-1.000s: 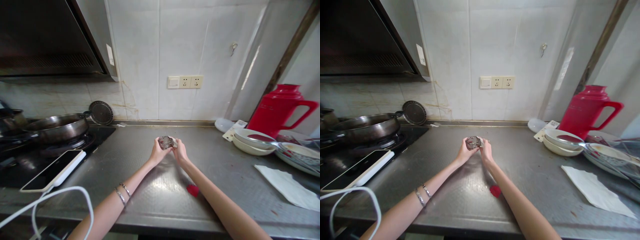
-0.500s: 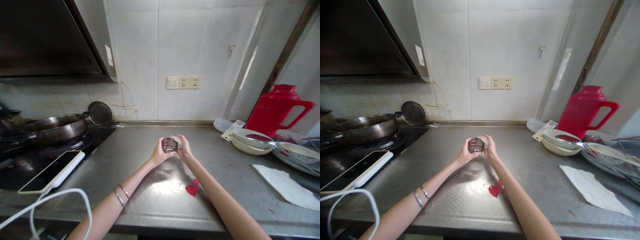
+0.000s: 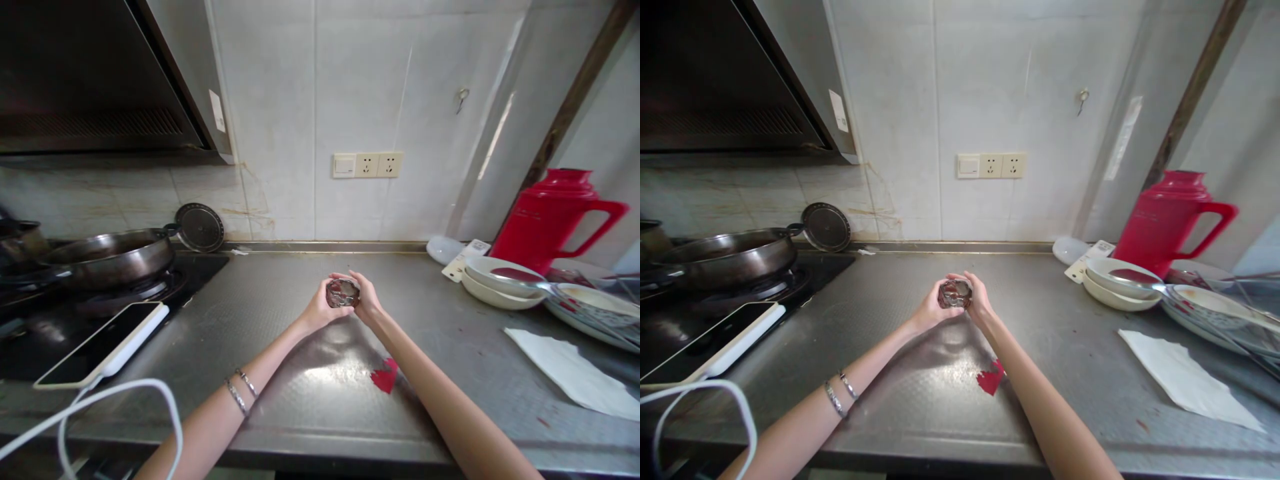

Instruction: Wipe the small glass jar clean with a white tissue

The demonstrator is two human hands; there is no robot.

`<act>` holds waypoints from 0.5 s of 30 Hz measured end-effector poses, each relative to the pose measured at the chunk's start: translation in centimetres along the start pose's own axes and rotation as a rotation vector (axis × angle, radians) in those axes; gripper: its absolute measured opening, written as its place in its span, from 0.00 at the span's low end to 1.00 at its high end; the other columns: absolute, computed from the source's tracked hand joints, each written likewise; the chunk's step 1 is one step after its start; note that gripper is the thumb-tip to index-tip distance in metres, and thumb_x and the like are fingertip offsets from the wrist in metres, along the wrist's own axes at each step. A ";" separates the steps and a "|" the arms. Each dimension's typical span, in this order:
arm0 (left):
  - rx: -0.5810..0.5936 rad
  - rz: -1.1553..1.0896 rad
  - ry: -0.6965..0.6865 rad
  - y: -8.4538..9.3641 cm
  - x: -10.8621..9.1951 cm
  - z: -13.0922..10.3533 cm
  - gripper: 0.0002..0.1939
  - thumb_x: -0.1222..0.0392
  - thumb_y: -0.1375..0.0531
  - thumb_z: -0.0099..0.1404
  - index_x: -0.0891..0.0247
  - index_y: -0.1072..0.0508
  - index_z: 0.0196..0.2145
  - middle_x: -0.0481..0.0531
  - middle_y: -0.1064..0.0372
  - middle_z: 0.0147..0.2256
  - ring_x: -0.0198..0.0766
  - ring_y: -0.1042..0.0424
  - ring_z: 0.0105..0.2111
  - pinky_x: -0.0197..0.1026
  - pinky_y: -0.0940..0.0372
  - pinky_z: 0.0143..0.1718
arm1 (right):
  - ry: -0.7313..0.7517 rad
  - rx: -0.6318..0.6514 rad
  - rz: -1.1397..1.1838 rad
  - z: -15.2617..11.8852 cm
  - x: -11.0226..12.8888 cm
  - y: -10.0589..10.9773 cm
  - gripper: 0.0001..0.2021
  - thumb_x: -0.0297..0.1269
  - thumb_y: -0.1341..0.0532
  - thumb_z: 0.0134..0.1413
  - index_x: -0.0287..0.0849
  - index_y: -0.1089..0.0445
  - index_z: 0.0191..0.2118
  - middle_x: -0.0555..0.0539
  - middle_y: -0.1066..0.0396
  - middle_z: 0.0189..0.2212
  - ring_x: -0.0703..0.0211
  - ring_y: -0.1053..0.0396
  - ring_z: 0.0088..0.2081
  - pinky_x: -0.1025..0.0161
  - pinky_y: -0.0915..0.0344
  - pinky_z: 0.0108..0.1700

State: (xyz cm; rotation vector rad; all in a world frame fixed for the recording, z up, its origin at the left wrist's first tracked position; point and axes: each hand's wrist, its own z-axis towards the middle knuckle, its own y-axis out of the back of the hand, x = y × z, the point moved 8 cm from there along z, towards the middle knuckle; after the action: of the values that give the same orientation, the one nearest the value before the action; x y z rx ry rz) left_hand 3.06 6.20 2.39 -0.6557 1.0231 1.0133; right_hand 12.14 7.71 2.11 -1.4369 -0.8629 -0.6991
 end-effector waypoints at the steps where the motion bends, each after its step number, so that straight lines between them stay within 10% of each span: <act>1: -0.005 -0.002 -0.003 0.0 -0.1 0.0 0.38 0.62 0.29 0.47 0.63 0.42 0.52 0.63 0.34 0.52 0.48 0.31 0.52 0.54 0.39 0.55 | 0.003 0.012 0.003 0.0 0.0 -0.1 0.18 0.41 0.47 0.54 0.36 0.22 0.33 0.42 0.22 0.29 0.55 0.26 0.27 0.62 0.30 0.32; 15: -0.245 0.264 -0.025 1.3 -0.8 -0.6 0.39 0.58 0.30 0.48 0.63 0.45 0.52 0.61 0.32 0.49 0.46 0.30 0.49 0.50 0.36 0.53 | 0.191 -0.132 0.013 0.2 0.2 0.3 0.11 0.35 0.43 0.44 0.40 0.23 0.27 0.48 0.22 0.27 0.57 0.27 0.31 0.65 0.31 0.35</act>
State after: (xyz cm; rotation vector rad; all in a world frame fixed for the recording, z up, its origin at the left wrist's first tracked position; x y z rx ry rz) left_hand 1.51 5.98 2.94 -0.7175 0.9887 1.3897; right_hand 12.46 7.98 2.10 -1.4641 -0.6686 -0.8812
